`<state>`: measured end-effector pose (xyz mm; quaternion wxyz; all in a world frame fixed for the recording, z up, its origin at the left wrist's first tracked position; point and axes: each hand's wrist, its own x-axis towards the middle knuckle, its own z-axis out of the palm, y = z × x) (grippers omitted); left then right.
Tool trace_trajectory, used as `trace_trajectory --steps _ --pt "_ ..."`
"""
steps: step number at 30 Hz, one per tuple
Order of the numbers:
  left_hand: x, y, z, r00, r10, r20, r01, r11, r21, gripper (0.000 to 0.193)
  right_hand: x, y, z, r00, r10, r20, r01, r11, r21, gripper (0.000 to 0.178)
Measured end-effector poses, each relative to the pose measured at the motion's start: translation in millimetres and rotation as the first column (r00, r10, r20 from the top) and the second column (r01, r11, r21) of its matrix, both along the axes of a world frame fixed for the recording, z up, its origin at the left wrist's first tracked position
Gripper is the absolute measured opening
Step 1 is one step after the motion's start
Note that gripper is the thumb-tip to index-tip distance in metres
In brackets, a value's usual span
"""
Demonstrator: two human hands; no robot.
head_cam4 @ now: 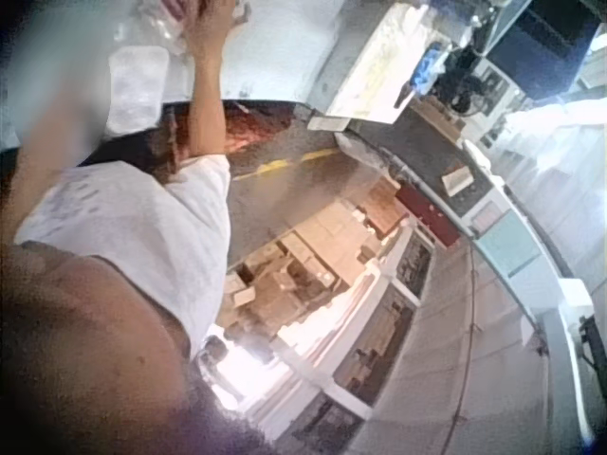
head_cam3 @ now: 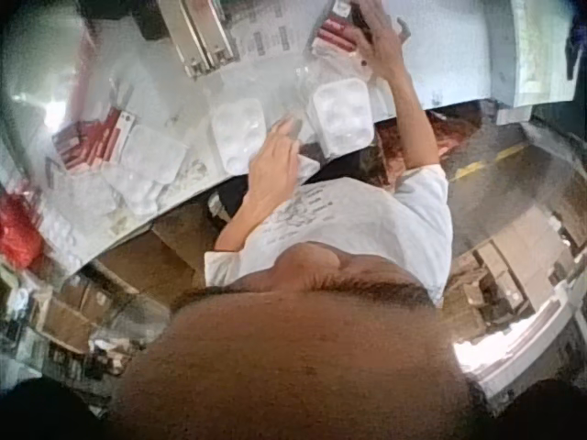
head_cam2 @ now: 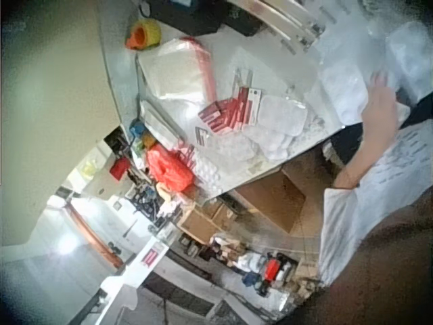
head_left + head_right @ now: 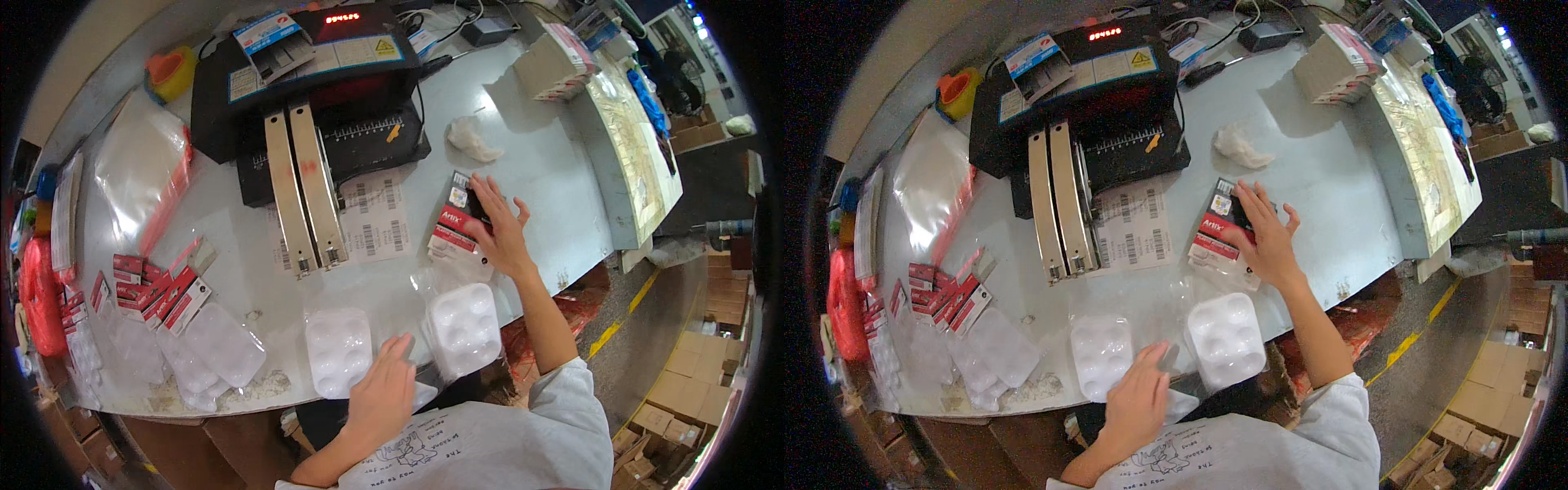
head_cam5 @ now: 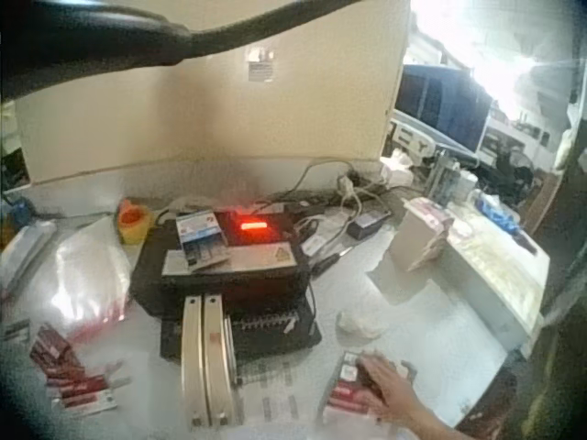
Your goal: The person takes plastic mixing palettes from a cardboard box and places them into clear plastic bags with red Artix labels. They repeatedly insert the palettes, seal the bags, and stack the finished packages on the table.
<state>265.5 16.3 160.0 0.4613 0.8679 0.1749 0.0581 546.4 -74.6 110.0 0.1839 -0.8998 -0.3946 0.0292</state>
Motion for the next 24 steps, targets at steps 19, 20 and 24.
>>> trace_trajectory --steps 19,20,24 --pt "-31 34 40 0.924 0.382 0.017 -0.332 0.823 -0.46 0.019 43 15 10 0.96 -0.106 0.26 0.05 0.976 0.212 0.026" --pt "-26 33 41 0.949 0.312 -0.037 -0.289 0.823 -0.488 0.018 28 4 12 0.985 -0.106 0.138 0.087 0.987 0.134 0.024" --pt "27 8 27 0.902 -0.228 0.366 0.264 0.963 -0.051 0.011 -14 -8 2 0.957 -0.153 -0.248 0.235 0.908 0.348 0.021"
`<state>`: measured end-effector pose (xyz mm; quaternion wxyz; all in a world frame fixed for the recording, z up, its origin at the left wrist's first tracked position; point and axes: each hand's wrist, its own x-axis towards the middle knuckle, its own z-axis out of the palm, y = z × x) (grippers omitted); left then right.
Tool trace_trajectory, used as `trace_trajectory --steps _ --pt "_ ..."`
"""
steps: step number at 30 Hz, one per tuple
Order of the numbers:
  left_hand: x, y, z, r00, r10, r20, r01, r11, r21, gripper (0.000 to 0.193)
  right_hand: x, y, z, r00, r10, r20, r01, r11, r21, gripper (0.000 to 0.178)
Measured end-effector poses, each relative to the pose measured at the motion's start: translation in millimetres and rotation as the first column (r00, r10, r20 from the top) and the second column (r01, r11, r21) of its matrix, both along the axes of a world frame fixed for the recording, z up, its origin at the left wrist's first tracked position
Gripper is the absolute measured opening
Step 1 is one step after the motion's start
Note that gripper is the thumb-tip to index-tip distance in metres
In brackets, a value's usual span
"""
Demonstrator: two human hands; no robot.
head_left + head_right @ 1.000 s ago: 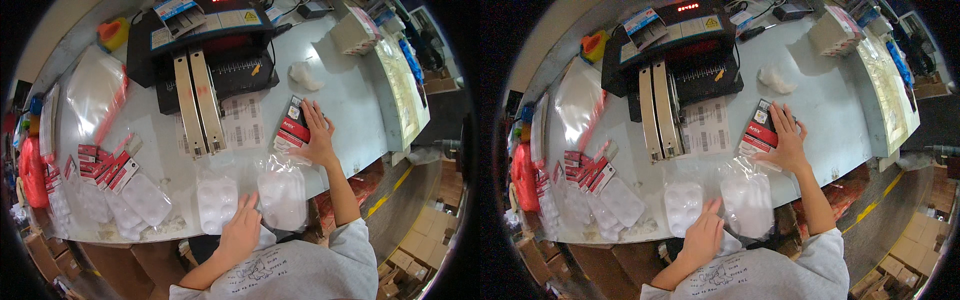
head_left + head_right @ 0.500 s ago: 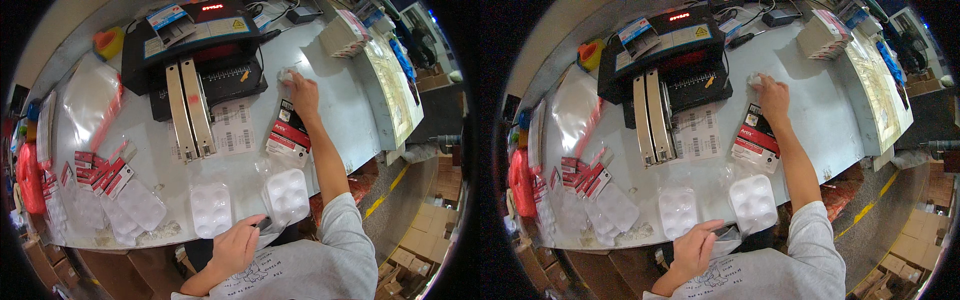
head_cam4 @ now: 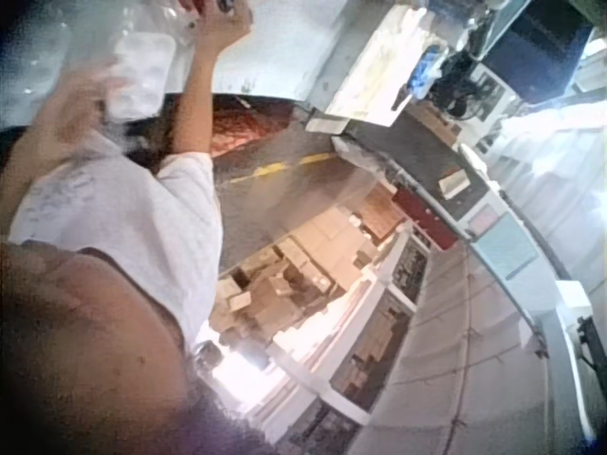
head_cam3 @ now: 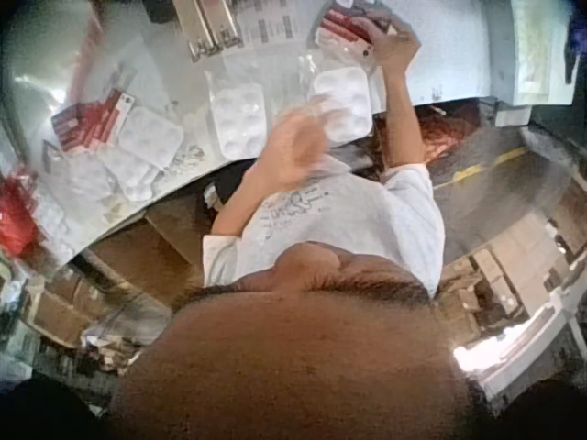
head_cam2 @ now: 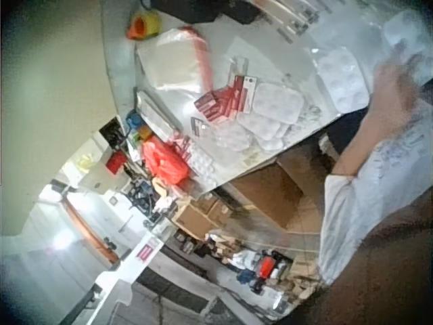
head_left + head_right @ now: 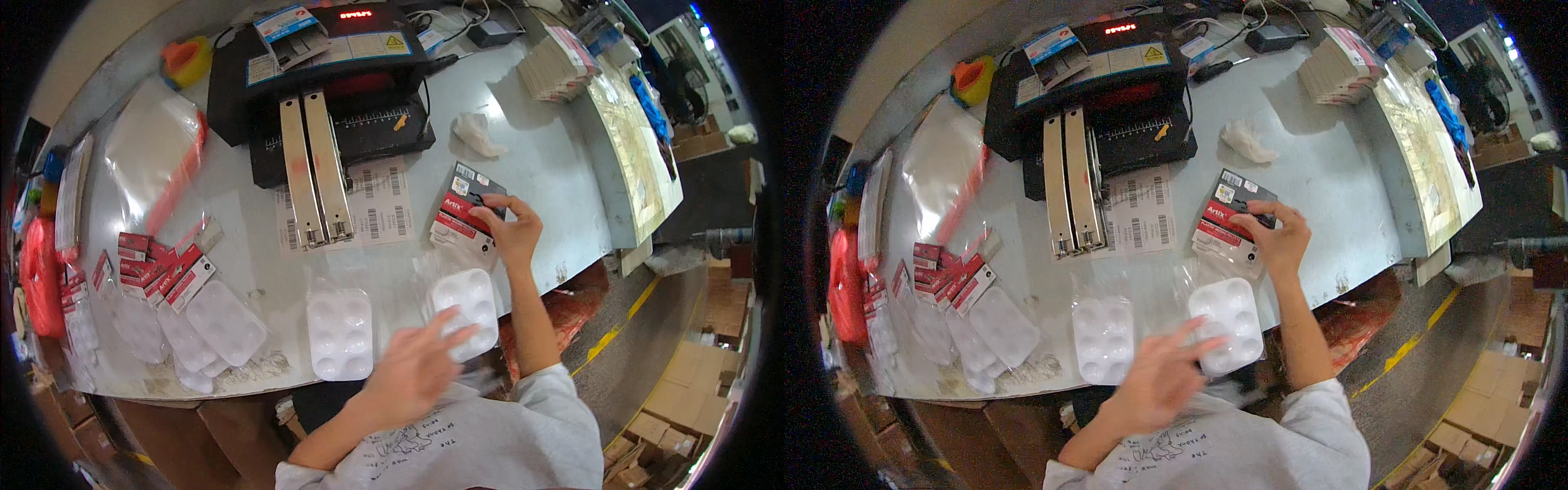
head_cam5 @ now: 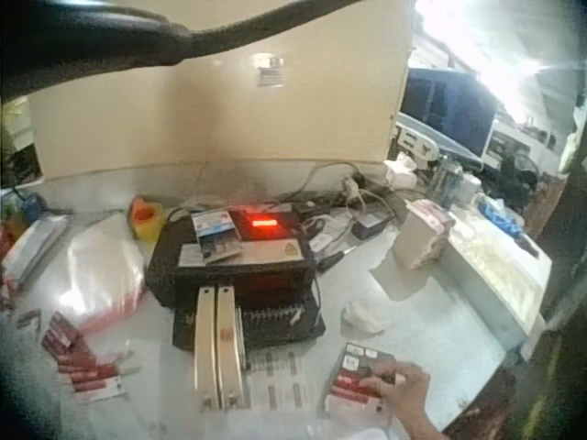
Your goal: The person takes plastic mixing palettes from a cardboard box and places them into clear plastic bags with red Artix labels. They repeatedly insert the palettes, seal the bags, and stack the finished packages on the table.
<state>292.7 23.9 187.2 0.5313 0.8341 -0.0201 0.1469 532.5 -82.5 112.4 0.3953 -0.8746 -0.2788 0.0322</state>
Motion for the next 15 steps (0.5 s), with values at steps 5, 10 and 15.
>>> trace_trajectory --steps 5,10,15 --pt "41 -35 -41 0.986 -0.166 -0.016 0.161 0.918 0.363 0.008 -9 15 -17 0.982 0.105 0.158 -0.124 0.986 0.11 0.031" --pt "0 -22 -50 0.966 -0.169 -0.198 0.219 0.938 0.269 0.007 -11 7 -13 0.935 0.265 0.234 -0.226 0.957 -0.18 0.057" --pt "-21 6 -37 0.969 -0.135 -0.205 0.188 0.946 0.266 0.006 -11 8 -6 0.954 0.24 0.178 -0.184 0.942 -0.28 0.1"
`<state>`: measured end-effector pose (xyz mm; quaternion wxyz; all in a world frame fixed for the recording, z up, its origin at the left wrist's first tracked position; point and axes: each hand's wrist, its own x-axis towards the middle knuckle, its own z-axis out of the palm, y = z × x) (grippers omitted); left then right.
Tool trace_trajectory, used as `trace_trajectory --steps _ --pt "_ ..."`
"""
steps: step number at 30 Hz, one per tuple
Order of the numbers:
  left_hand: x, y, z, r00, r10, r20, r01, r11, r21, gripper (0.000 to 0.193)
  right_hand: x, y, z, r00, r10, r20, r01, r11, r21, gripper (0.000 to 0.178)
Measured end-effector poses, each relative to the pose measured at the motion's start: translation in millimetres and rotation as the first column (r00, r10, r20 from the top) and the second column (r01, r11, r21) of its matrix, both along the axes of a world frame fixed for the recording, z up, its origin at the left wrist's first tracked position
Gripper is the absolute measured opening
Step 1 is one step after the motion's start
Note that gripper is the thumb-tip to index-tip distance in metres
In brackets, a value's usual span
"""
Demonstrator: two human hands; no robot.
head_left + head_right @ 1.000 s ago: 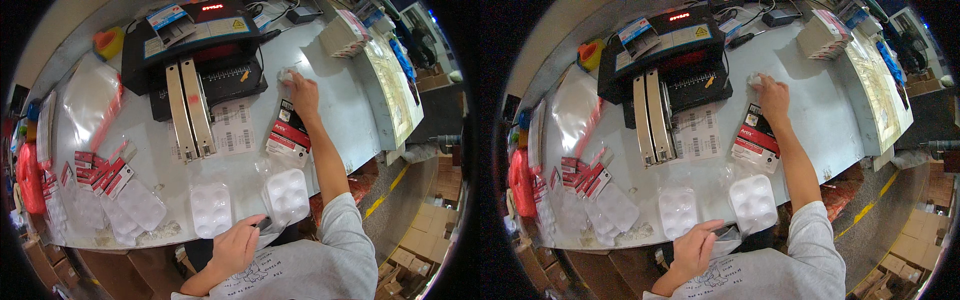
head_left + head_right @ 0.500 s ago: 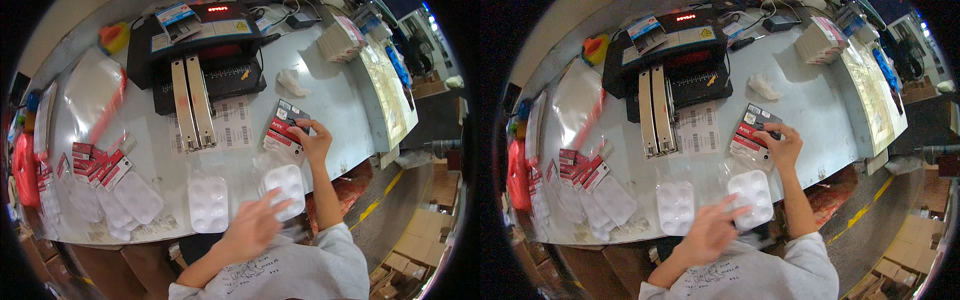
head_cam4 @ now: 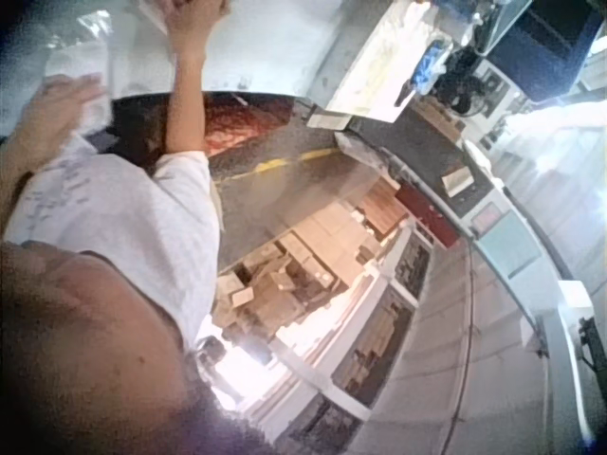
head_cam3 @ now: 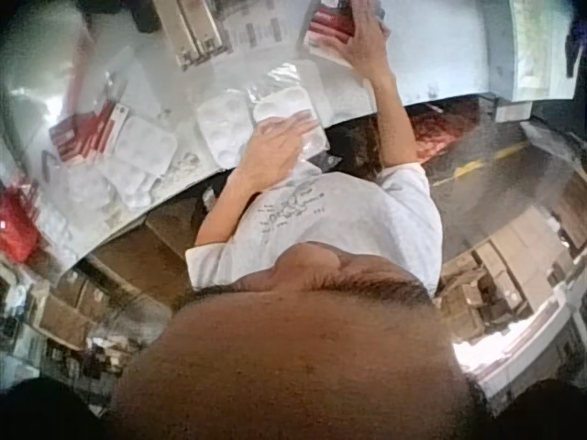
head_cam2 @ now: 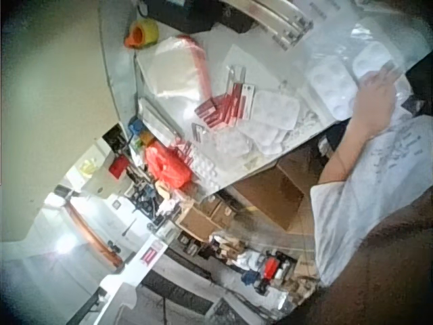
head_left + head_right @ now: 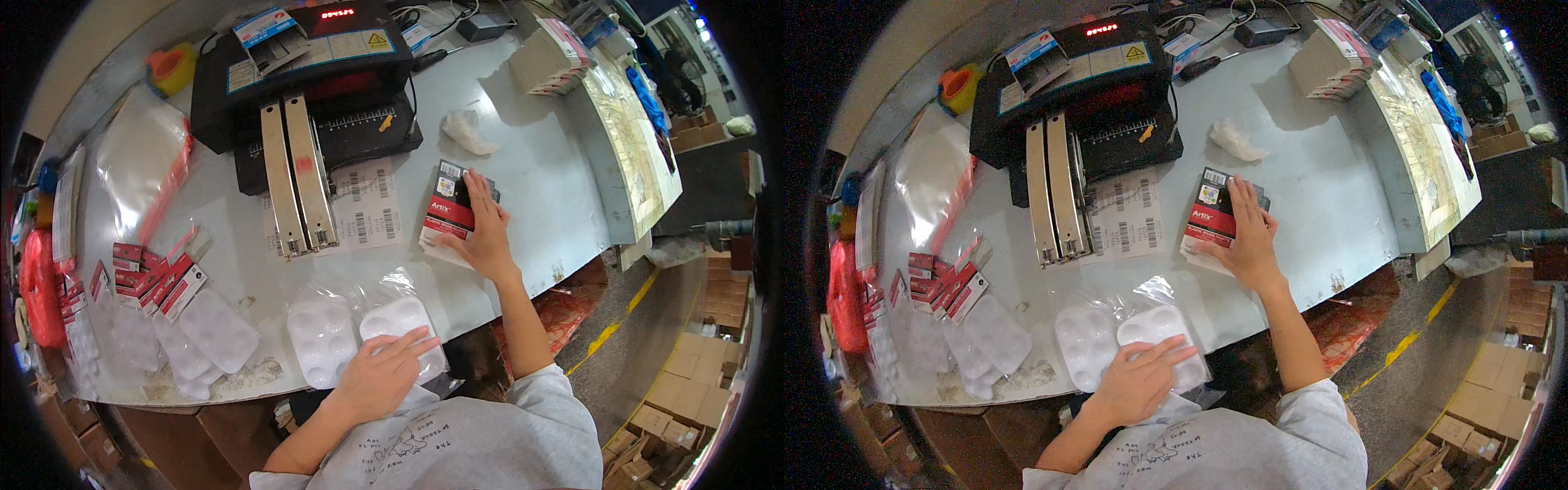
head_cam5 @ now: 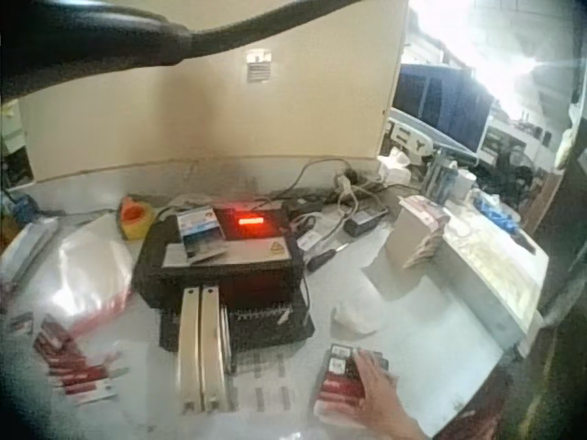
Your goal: The person takes plastic mixing palettes from a cardboard box and places them into clear plastic bags with red Artix labels. They repeatedly insert the palettes, seal the bags, and stack the finished packages on the table.
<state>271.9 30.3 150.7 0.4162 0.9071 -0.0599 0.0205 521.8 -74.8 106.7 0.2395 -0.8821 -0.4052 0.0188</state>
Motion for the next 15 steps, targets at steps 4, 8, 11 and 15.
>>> trace_trajectory --steps 4,8,11,15 --pt "-1 14 11 0.999 0.022 0.034 -0.017 0.99 -0.141 0.004 10 5 2 0.998 -0.047 -0.031 0.043 0.991 -0.126 0.111" --pt "-15 21 22 0.909 0.324 -0.262 -0.416 0.66 -0.625 0.012 8 7 2 0.997 -0.055 0.049 0.06 0.993 -0.106 0.099" --pt "-26 30 24 0.79 0.45 -0.416 -0.573 0.303 -0.762 0.015 5 9 4 0.995 -0.053 0.089 0.063 0.993 -0.105 0.08" --pt "-32 37 23 0.789 0.353 -0.504 -0.53 -0.024 -0.847 0.015 14 9 5 0.998 -0.058 0.01 0.059 0.994 -0.094 0.083"
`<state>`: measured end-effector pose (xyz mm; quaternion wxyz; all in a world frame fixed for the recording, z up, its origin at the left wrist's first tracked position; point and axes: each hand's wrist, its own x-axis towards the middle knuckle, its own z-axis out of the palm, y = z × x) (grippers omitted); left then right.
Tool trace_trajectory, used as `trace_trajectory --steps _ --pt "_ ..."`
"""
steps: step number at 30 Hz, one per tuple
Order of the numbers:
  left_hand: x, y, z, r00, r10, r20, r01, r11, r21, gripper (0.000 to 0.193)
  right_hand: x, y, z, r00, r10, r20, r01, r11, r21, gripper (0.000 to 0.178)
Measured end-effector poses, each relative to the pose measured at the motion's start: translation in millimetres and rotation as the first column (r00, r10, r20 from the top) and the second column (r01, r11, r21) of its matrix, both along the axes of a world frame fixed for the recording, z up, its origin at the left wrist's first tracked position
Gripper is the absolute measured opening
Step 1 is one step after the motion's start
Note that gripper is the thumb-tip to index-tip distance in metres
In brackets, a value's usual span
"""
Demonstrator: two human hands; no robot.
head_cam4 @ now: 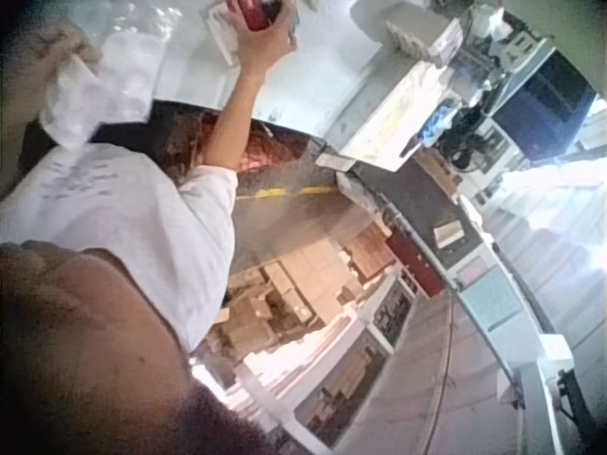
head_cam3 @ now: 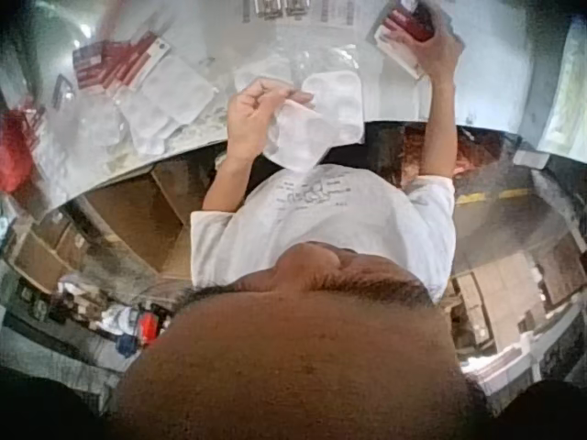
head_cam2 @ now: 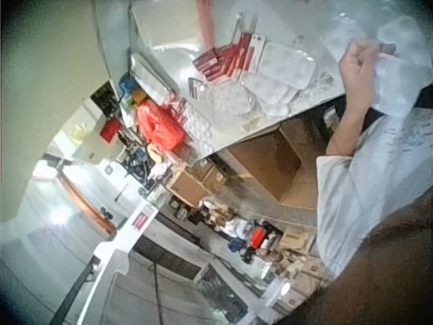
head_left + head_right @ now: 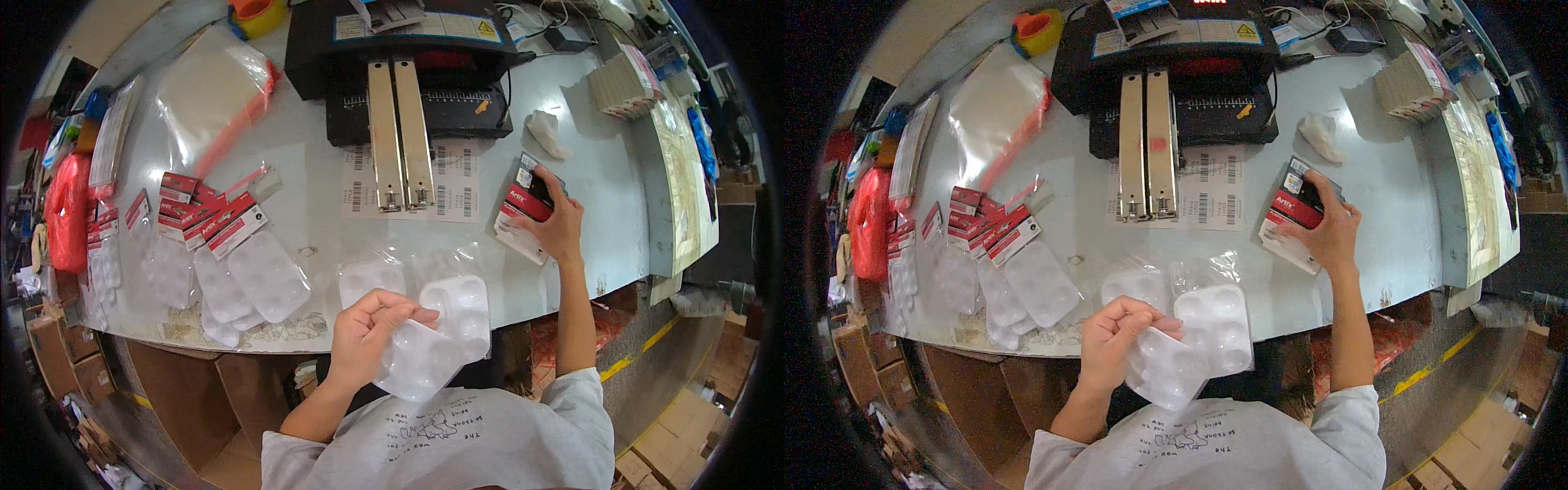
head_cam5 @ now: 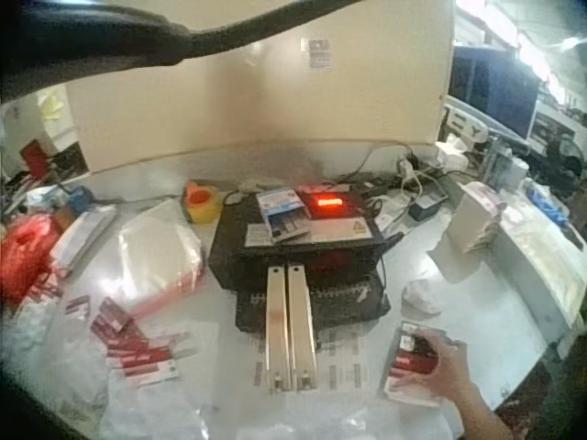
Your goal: The person takes plastic mixing palettes from a cardboard box and places them into clear plastic bags with red Artix labels. They repeatedly insert the palettes, seal the bags, and stack the finished packages on the table.
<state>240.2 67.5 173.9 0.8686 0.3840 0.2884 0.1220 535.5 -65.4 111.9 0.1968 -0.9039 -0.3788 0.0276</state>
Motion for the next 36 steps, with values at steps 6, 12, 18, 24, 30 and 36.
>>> trace_trajectory --steps 6,12,18,24,30,36 --pt "-5 -5 3 0.999 -0.014 -0.031 0.015 0.999 0.039 0.023 20 -1 -11 0.995 -0.005 0.101 0.003 1.0 0.019 0.072" --pt "-5 -4 7 0.987 0.019 -0.158 0.011 0.983 0.184 0.023 -34 18 42 0.947 -0.066 0.313 0.033 0.994 0.109 0.046" --pt "5 -14 16 0.966 0.003 -0.259 0.135 0.848 0.512 0.02 -104 23 114 0.729 0.388 -0.565 -0.222 0.914 0.34 0.037" --pt "7 -10 11 0.959 0.109 -0.263 0.073 0.8 0.596 0.013 -107 49 105 0.613 0.357 -0.705 -0.245 0.934 0.259 0.025" --pt "6 -8 7 0.933 0.146 -0.328 0.091 0.787 0.61 0.012 -102 49 100 0.658 0.47 -0.589 -0.394 0.881 0.262 0.027" --pt "1 0 1 0.895 0.38 -0.234 -0.135 0.73 0.669 0.018 -97 46 89 0.718 0.311 -0.623 -0.094 0.93 0.357 0.02"
